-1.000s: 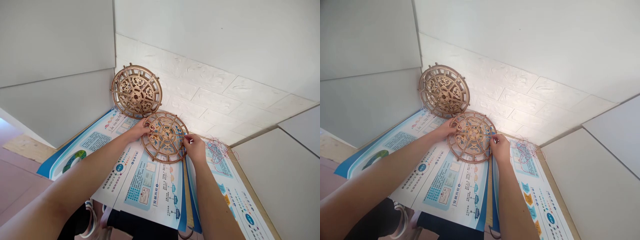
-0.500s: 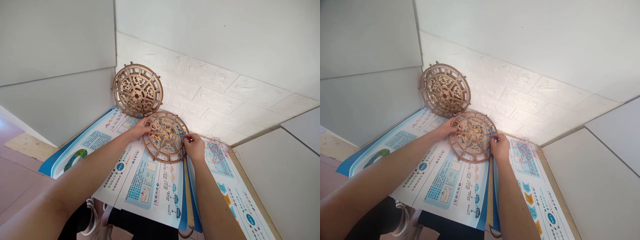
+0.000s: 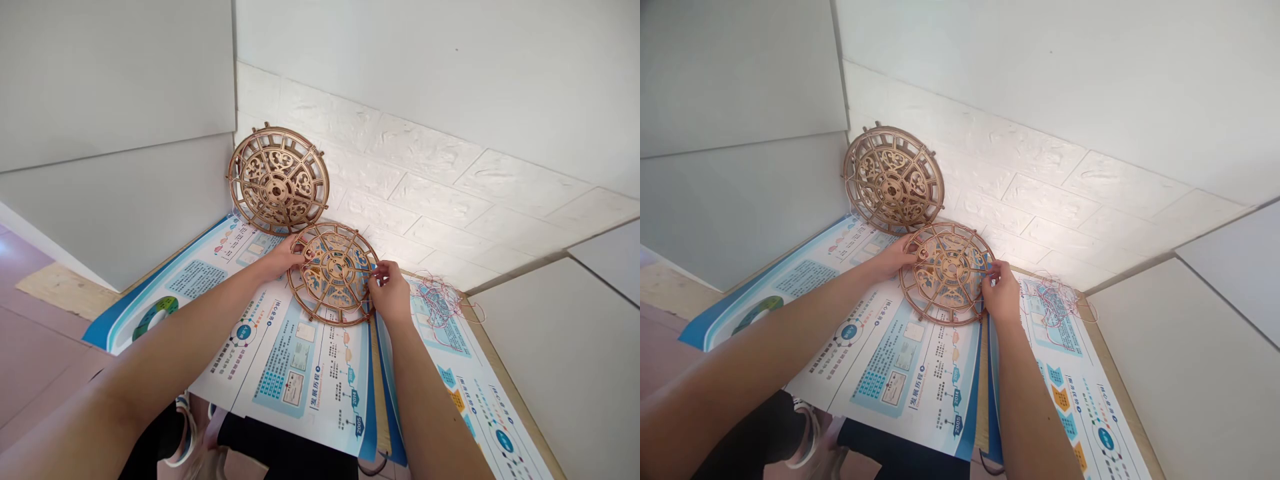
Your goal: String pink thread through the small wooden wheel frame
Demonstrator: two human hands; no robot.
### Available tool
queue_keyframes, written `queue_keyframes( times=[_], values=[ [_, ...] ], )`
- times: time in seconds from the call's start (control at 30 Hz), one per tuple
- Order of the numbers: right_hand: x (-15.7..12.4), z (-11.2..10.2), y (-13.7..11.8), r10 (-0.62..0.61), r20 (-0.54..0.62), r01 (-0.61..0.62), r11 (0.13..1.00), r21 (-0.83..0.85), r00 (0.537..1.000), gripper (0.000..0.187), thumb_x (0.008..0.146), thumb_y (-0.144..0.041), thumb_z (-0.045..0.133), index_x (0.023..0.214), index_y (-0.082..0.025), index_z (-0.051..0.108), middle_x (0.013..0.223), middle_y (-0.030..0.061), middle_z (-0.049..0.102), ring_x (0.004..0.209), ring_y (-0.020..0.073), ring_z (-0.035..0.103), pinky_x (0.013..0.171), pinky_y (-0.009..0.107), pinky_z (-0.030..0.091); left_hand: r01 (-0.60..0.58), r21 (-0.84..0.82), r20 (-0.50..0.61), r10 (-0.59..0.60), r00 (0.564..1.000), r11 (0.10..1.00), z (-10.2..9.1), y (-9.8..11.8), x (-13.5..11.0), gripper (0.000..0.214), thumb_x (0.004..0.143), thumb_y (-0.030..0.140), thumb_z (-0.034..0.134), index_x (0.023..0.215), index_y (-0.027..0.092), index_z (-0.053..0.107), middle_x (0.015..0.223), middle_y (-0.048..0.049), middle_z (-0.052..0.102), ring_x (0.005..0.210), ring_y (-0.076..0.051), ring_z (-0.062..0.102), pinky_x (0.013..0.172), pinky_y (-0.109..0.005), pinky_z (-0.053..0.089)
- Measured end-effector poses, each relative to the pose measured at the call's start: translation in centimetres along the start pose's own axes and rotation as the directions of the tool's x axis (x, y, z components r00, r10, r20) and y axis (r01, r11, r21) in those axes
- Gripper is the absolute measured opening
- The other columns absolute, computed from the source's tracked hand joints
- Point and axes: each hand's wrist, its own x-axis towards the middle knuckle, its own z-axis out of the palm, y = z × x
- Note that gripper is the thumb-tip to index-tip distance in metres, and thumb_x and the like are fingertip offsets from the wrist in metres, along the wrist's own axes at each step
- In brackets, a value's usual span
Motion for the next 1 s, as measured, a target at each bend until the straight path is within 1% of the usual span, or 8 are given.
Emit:
queue_keyframes(
  times=[0.13, 0.37, 0.53, 0.7, 0.83, 0.93, 1.0],
  values=[
    [0.02, -0.02, 0.15, -0.030, 0.016, 0.030, 0.999, -0.027, 0.999, 0.038, 0.071, -0.034, 0.050, 0.107, -0.020, 0.054, 0.093, 0.0069, 0.068, 0.078, 0.0225, 0.062, 0.071, 0.036, 0.048, -0.016, 0.015, 0.022, 0.015, 1.000, 1.000, -0.06, -0.07, -0.02, 0.068, 0.063, 0.014, 0.081, 0.124, 0.020, 0.052, 0.127, -0.0122, 0.061, 0.112, -0.026, 0.064, 0.090, -0.040, 0.057],
    [-0.02, -0.13, 0.27, -0.072, 0.027, 0.073, 0.996, -0.054, 0.997, 0.042, 0.071, -0.032, 0.048, 0.110, -0.019, 0.054, 0.092, 0.0070, 0.067, 0.081, 0.0240, 0.061, 0.073, 0.037, 0.047, -0.043, 0.028, 0.042, 0.042, 0.998, 0.999, -0.14, -0.33, 0.17, 0.064, 0.063, 0.018, 0.081, 0.120, 0.020, 0.053, 0.123, -0.0115, 0.063, 0.109, -0.025, 0.065, 0.086, -0.038, 0.057],
    [-0.10, -0.17, 0.08, -0.067, 0.055, 0.071, 0.995, -0.069, 0.996, 0.043, 0.072, -0.032, 0.048, 0.112, -0.019, 0.054, 0.092, 0.0065, 0.067, 0.078, 0.0233, 0.061, 0.071, 0.036, 0.046, -0.025, 0.010, 0.018, 0.025, 1.000, 1.000, -0.12, -0.31, 0.21, 0.063, 0.063, 0.016, 0.081, 0.119, 0.020, 0.052, 0.122, -0.0104, 0.062, 0.107, -0.024, 0.065, 0.087, -0.038, 0.057],
    [-0.19, -0.13, 0.27, -0.066, 0.073, 0.071, 0.995, -0.076, 0.995, 0.046, 0.073, -0.032, 0.048, 0.117, -0.018, 0.052, 0.094, 0.0066, 0.066, 0.077, 0.0235, 0.060, 0.071, 0.037, 0.046, -0.016, 0.019, 0.016, 0.016, 1.000, 1.000, -0.13, -0.31, 0.18, 0.060, 0.063, 0.016, 0.081, 0.116, 0.019, 0.053, 0.119, -0.0100, 0.063, 0.104, -0.023, 0.066, 0.084, -0.037, 0.057],
    [-0.23, 0.06, 0.49, -0.133, 0.060, 0.139, 0.983, -0.122, 0.989, 0.045, 0.076, -0.032, 0.047, 0.118, -0.016, 0.052, 0.096, 0.0088, 0.065, 0.088, 0.0269, 0.059, 0.079, 0.041, 0.047, -0.049, 0.026, 0.046, 0.048, 0.998, 0.998, -0.17, -0.32, 0.15, 0.063, 0.064, 0.017, 0.081, 0.121, 0.019, 0.053, 0.123, -0.0116, 0.062, 0.110, -0.025, 0.064, 0.087, -0.038, 0.057],
    [-0.30, 0.29, 0.23, -0.166, 0.063, 0.175, 0.970, -0.171, 0.984, 0.042, 0.080, -0.034, 0.046, 0.117, -0.016, 0.054, 0.097, 0.0102, 0.064, 0.095, 0.0293, 0.057, 0.086, 0.045, 0.045, -0.047, 0.028, 0.034, 0.046, 0.998, 0.998, -0.19, -0.30, 0.16, 0.064, 0.064, 0.017, 0.081, 0.122, 0.019, 0.053, 0.124, -0.0120, 0.062, 0.113, -0.026, 0.063, 0.090, -0.040, 0.056],
    [-0.40, 0.46, -0.12, -0.163, 0.073, 0.174, 0.967, -0.184, 0.984, 0.042, 0.082, -0.037, 0.047, 0.118, -0.015, 0.054, 0.096, 0.0104, 0.063, 0.096, 0.0298, 0.056, 0.087, 0.046, 0.045, -0.036, 0.033, 0.021, 0.035, 0.999, 0.999, -0.20, -0.27, 0.16, 0.063, 0.064, 0.016, 0.080, 0.121, 0.019, 0.053, 0.123, -0.0118, 0.062, 0.113, -0.026, 0.063, 0.090, -0.040, 0.056]
  ],
)
